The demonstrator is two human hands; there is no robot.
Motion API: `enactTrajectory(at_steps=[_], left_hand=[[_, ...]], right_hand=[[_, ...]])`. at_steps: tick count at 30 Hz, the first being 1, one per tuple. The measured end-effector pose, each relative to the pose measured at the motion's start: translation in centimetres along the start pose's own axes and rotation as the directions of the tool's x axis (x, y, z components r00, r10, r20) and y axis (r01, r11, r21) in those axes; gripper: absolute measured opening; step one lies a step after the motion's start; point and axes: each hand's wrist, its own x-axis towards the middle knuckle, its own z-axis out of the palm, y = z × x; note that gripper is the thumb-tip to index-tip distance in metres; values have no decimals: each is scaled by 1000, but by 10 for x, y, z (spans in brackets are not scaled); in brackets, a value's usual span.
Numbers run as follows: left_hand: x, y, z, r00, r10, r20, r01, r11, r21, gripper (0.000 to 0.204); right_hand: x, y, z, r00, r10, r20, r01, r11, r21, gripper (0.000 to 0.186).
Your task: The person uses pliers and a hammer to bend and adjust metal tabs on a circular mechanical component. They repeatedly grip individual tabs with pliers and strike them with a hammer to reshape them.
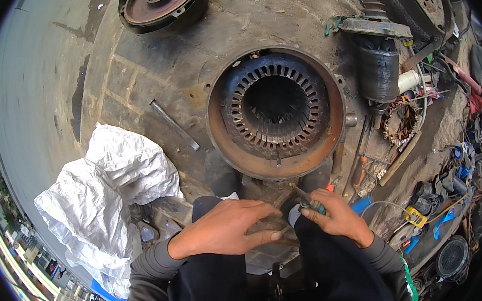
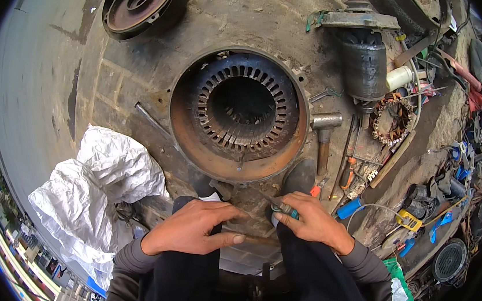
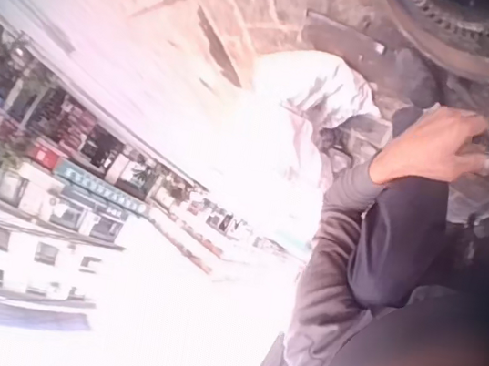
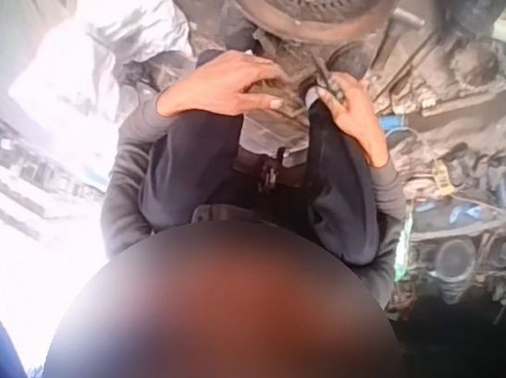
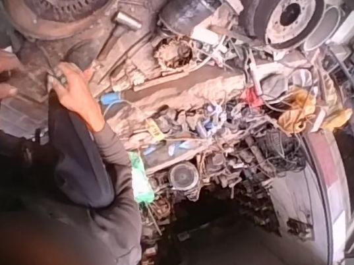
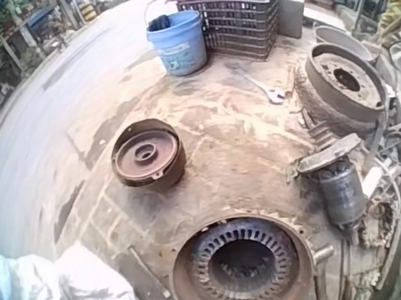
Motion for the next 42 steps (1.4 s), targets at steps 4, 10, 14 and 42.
enactTrajectory(at_steps=[4, 10, 14, 42], left_hand=[[-10, 14, -12, 981, 143, -134, -151, 987, -52, 31], [-7, 15, -24, 905, 175, -389, -180, 983, 24, 21], [-6, 12, -25, 881, 157, -447, -172, 985, 6, 18], [13, 7, -16, 760, 214, -614, -132, 975, 177, 21]], right_hand=[[-10, 19, -4, 995, 54, -89, -61, 994, -87, 26], [-9, 87, -8, 875, 332, -353, -376, 925, -61, 36], [-8, 120, -16, 722, 470, -507, -577, 814, -67, 39], [-6, 177, -9, 665, 327, -672, -615, 750, -243, 50]])
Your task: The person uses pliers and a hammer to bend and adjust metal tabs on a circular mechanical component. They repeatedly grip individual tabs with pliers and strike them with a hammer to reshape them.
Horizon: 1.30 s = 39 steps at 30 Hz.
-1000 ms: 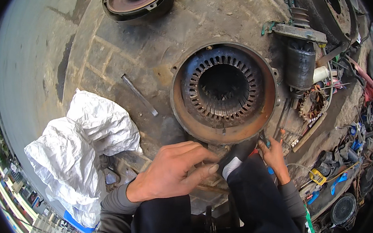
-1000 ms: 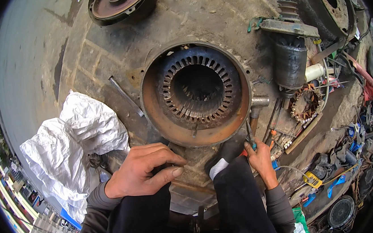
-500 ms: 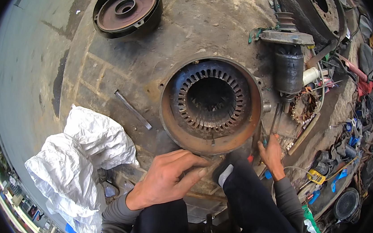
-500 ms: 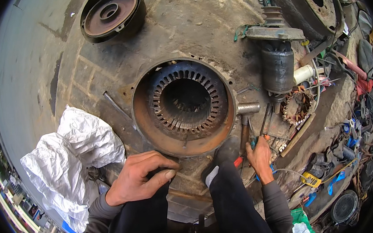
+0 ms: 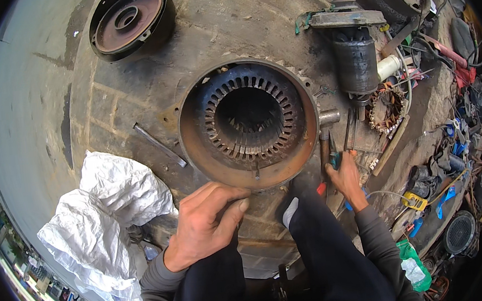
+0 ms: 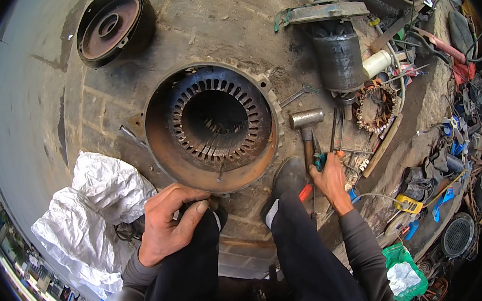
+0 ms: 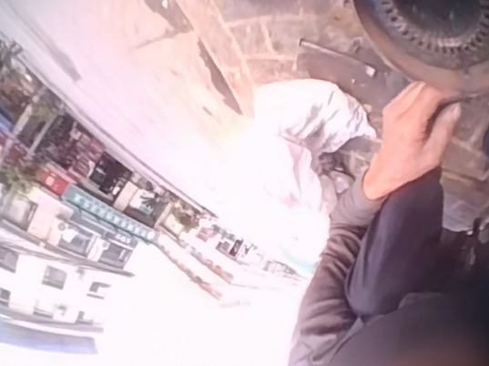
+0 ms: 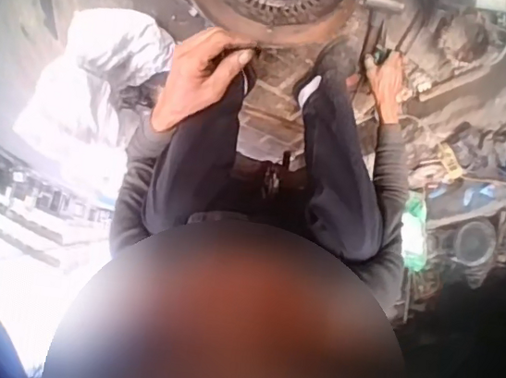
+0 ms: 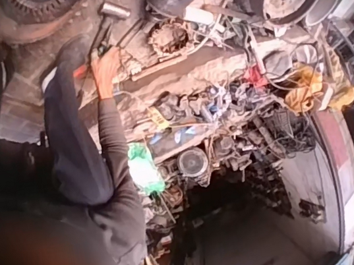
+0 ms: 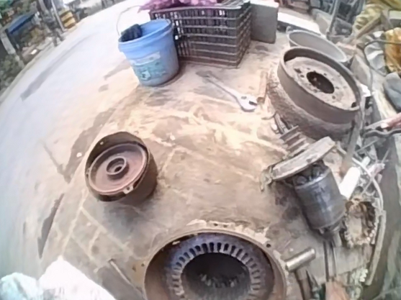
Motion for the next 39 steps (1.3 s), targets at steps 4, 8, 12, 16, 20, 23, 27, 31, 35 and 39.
enactTrajectory(at_steps=[4, 8, 12, 16, 20, 23, 27, 31, 35, 39], left_hand=[[6, 2, 7, 997, 34, -66, -29, 996, 85, 22], [11, 3, 14, 995, 51, -82, -41, 992, 118, 21], [15, 1, 21, 992, 82, -95, -64, 982, 179, 24], [17, 2, 23, 994, 84, -76, -67, 975, 210, 22], [20, 4, 27, 992, 77, -103, -52, 974, 220, 20], [21, 4, 30, 992, 65, -104, -42, 976, 213, 18], [20, 2, 29, 991, 91, -94, -69, 972, 223, 14], [20, 0, 29, 988, 119, -101, -94, 970, 223, 14], [20, -1, 29, 990, 102, -101, -77, 971, 224, 15], [20, -2, 29, 988, 110, -107, -81, 966, 244, 15]], right_hand=[[0, 0, 1, 1000, -10, -26, 10, 1000, 6, 49], [1, 0, 1, 1000, 26, 0, -26, 999, -24, 49], [1, 1, 0, 1000, 19, -13, -18, 1000, 14, 49], [0, 5, -3, 1000, 28, -15, -27, 999, 42, 50], [-1, 10, -4, 997, 69, 22, -69, 997, 22, 53], [-2, 11, -5, 996, 89, 10, -89, 996, 10, 55], [-4, 8, -6, 990, 125, 59, -126, 992, 17, 56], [-5, 5, -7, 993, 117, 31, -118, 993, 21, 55], [-7, 4, -5, 994, 109, 7, -109, 994, 16, 55], [-10, 2, -3, 997, 68, -39, -66, 997, 34, 56]])
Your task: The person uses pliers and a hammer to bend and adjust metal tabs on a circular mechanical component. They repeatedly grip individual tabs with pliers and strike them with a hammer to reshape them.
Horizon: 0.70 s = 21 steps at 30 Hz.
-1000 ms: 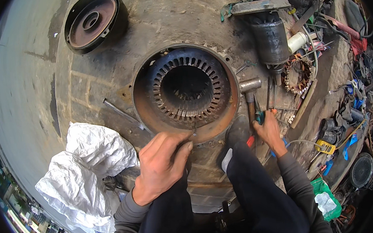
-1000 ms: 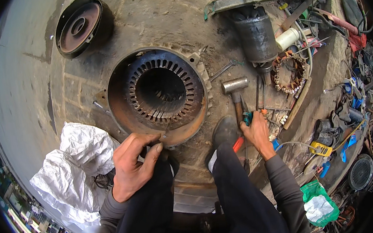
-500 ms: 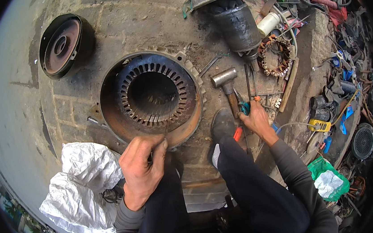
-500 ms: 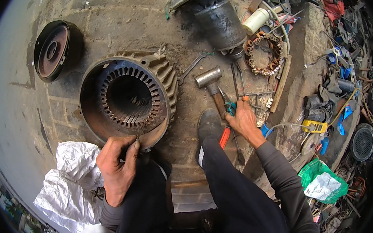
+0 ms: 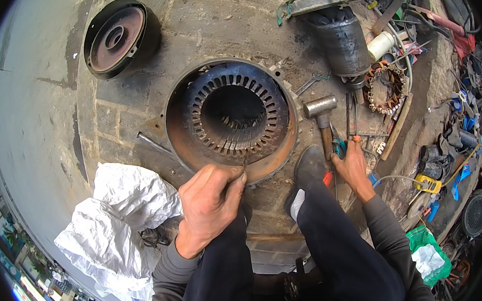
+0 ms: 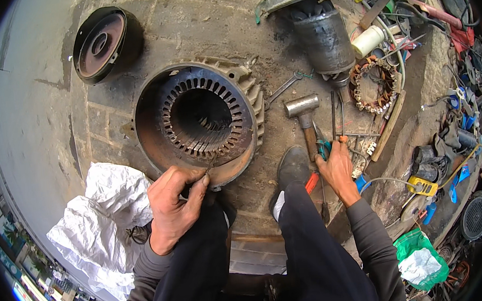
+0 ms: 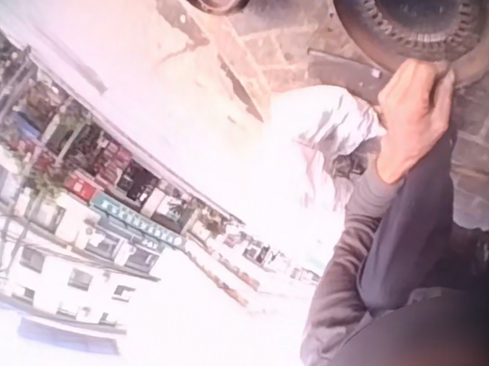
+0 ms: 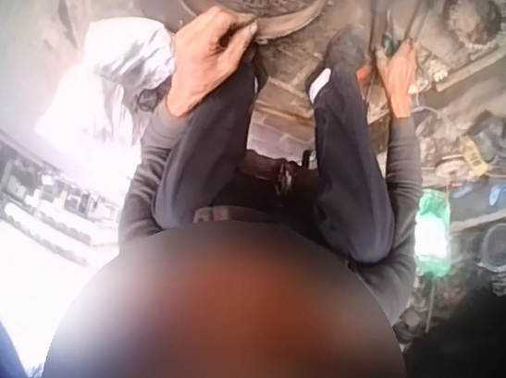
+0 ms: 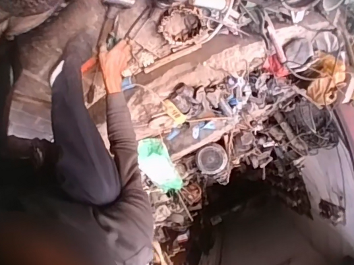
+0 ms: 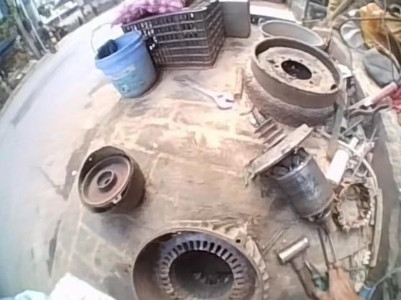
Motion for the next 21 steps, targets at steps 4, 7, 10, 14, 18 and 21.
enactTrajectory(at_steps=[4, 7, 10, 14, 18, 21], left_hand=[[0, -3, 0, 1000, 7, -14, -8, 999, -32, 15], [-1, -3, 0, 1000, 6, -22, -6, 999, -35, 15], [-1, -4, -2, 1000, -4, -10, 4, 999, -32, 15], [-1, -6, -2, 1000, 7, -6, -7, 999, -37, 15], [-1, -7, -3, 1000, -2, -1, 2, 999, -54, 15], [-1, -6, -4, 1000, -4, 5, 4, 999, -51, 15]], right_hand=[[1, -5, 1, 991, -104, -88, 103, 995, -8, 59], [5, -12, 1, 976, -149, -161, 155, 988, 26, 53], [10, -21, 2, 959, -231, -162, 225, 973, -58, 49], [18, -34, 1, 980, -159, -120, 149, 985, -88, 48], [24, -42, 0, 971, -200, -128, 191, 978, -77, 49], [27, -45, 1, 964, -229, -137, 223, 973, -63, 49]])
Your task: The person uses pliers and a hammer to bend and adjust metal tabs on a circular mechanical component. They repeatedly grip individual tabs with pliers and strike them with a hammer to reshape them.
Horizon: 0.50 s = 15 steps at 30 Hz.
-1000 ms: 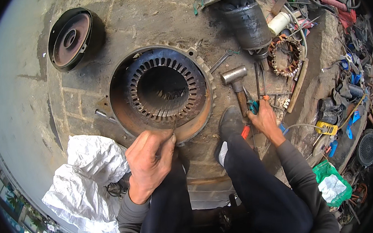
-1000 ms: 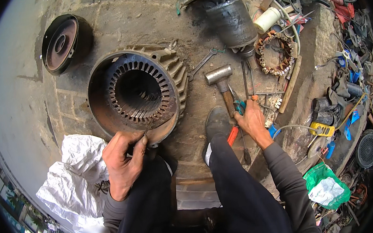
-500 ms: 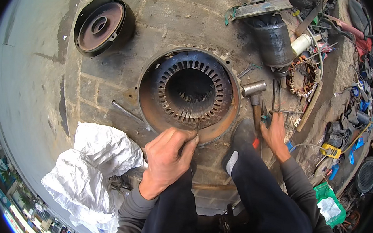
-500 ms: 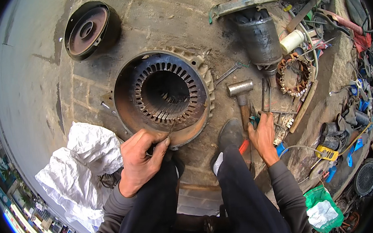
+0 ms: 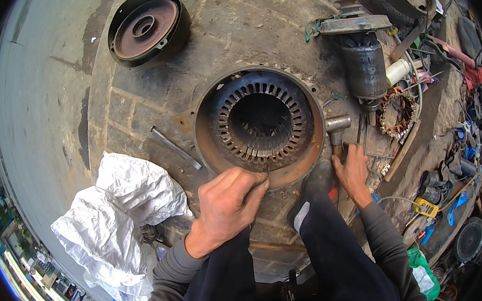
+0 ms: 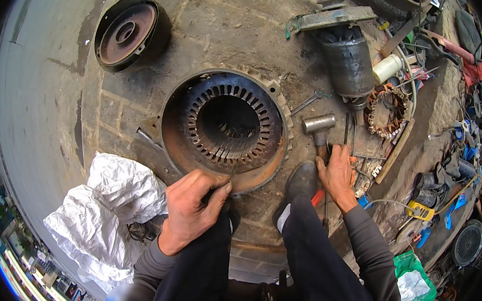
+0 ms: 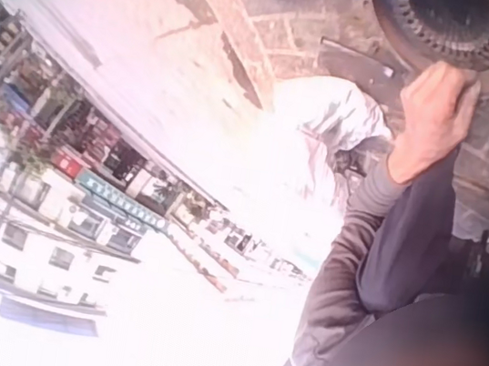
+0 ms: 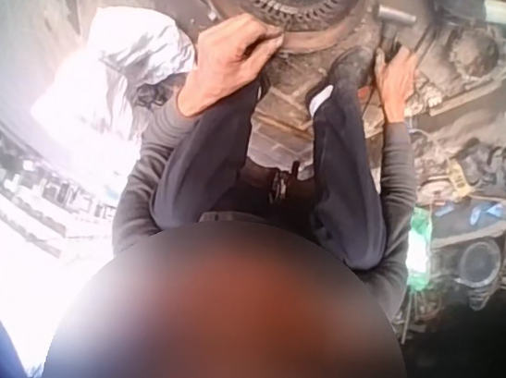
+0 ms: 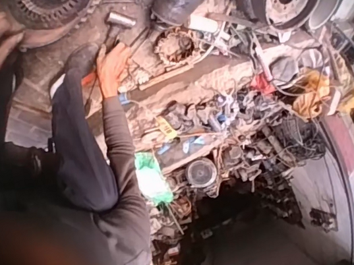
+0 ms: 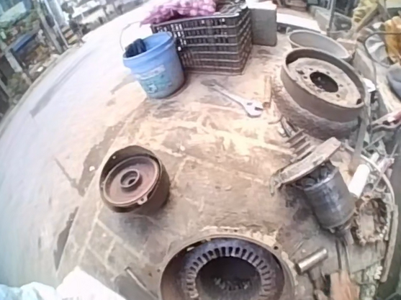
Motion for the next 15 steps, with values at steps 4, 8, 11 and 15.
enactTrajectory(at_steps=[4, 8, 11, 15], left_hand=[[0, 0, 0, 1000, 16, -2, -16, 1000, 16, 16], [1, 0, 2, 1000, 21, -22, -20, 1000, 17, 16], [1, 1, 3, 999, 18, -26, -18, 1000, 3, 16], [1, 2, 3, 1000, 4, -13, -5, 1000, -9, 17]], right_hand=[[6, -2, 3, 999, 13, 48, -13, 1000, -2, 52], [13, -3, 6, 998, -69, 0, 69, 997, 16, 46], [19, -3, 9, 997, -79, -13, 79, 997, 0, 43], [24, -4, 11, 1000, -6, 14, 5, 1000, 21, 40]])
